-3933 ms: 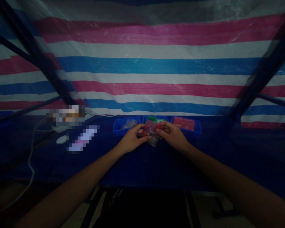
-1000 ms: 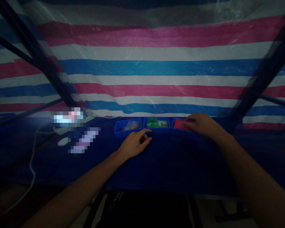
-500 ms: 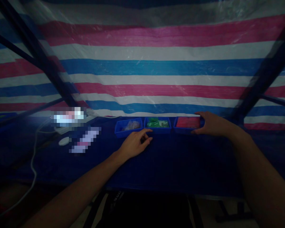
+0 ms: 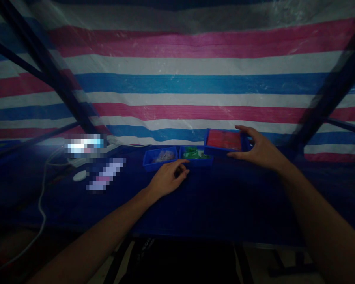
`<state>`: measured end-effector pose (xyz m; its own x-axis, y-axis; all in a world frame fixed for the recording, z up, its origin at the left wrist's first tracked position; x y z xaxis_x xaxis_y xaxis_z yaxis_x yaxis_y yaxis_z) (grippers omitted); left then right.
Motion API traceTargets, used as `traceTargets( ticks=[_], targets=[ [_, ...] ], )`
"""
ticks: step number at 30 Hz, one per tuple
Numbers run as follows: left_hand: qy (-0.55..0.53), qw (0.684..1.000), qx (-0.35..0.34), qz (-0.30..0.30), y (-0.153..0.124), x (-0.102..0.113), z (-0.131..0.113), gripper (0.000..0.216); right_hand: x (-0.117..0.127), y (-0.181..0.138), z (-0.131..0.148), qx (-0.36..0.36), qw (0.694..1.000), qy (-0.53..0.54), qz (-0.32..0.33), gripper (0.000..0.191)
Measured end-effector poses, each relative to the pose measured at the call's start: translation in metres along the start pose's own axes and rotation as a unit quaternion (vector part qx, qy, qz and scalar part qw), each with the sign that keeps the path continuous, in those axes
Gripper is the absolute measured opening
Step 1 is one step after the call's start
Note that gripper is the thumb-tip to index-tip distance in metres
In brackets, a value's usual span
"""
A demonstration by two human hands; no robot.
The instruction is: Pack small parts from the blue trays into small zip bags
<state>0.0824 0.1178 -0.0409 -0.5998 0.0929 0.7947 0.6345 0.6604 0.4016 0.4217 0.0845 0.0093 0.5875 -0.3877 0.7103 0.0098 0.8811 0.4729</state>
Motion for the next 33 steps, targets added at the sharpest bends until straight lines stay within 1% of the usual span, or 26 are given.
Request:
traceTargets(
  ticks=[2, 5, 7, 9, 12, 16, 19, 23, 27, 33],
  targets=[
    [-0.001, 1.000, -0.014, -0.024, 0.000, 0.003, -0.001, 0.030, -0.008, -0.002, 0.006, 0.015, 0.998, 0.040, 0.034, 0.102],
    [0.005, 0.996, -0.023, -0.082, 0.000, 0.010, -0.002, 0.021, -0.020, -0.006, 0.014, 0.035, 0.991, 0.079, 0.104, 0.104],
    [0.002, 0.993, -0.022, -0.116, -0.001, 0.014, -0.003, 0.018, -0.028, -0.009, 0.021, 0.053, 0.985, 0.076, 0.144, 0.103],
    [-0.009, 0.992, -0.029, -0.126, -0.001, 0.017, -0.005, 0.018, -0.033, -0.011, 0.028, 0.072, 0.982, 0.062, 0.166, 0.102],
    [-0.016, 0.992, -0.072, -0.102, -0.002, 0.016, -0.012, 0.020, -0.038, -0.014, 0.036, 0.081, 0.978, 0.066, 0.181, 0.103],
    [-0.012, 0.989, -0.121, -0.079, -0.002, 0.011, -0.017, 0.021, -0.041, -0.016, 0.038, 0.070, 0.974, 0.097, 0.194, 0.110],
    [-0.022, 0.988, -0.142, -0.063, -0.001, 0.008, -0.015, 0.020, -0.042, -0.017, 0.038, 0.069, 0.969, 0.127, 0.199, 0.112],
    [-0.025, 0.985, -0.172, -0.023, -0.001, 0.002, -0.011, 0.019, -0.043, -0.018, 0.040, 0.060, 0.964, 0.165, 0.202, 0.113],
    [-0.033, 0.983, -0.182, 0.001, -0.001, -0.001, -0.010, 0.019, -0.043, -0.019, 0.048, 0.060, 0.958, 0.200, 0.197, 0.113],
    [-0.062, 0.983, -0.174, -0.010, -0.001, -0.001, -0.012, 0.019, -0.049, -0.022, 0.057, 0.052, 0.952, 0.260, 0.154, 0.114]
  ],
)
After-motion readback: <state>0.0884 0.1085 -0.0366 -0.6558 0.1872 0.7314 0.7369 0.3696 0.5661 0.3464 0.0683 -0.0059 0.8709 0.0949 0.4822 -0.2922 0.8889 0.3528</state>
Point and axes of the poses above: each hand's wrist, its own y-axis towards the middle knuckle, its own x-axis out of the back of the hand, z = x × y, the point moved 3 cm from there along y, towards the middle knuckle, and after that the axes turned 2 degrees about y, right-handed, at the moved point
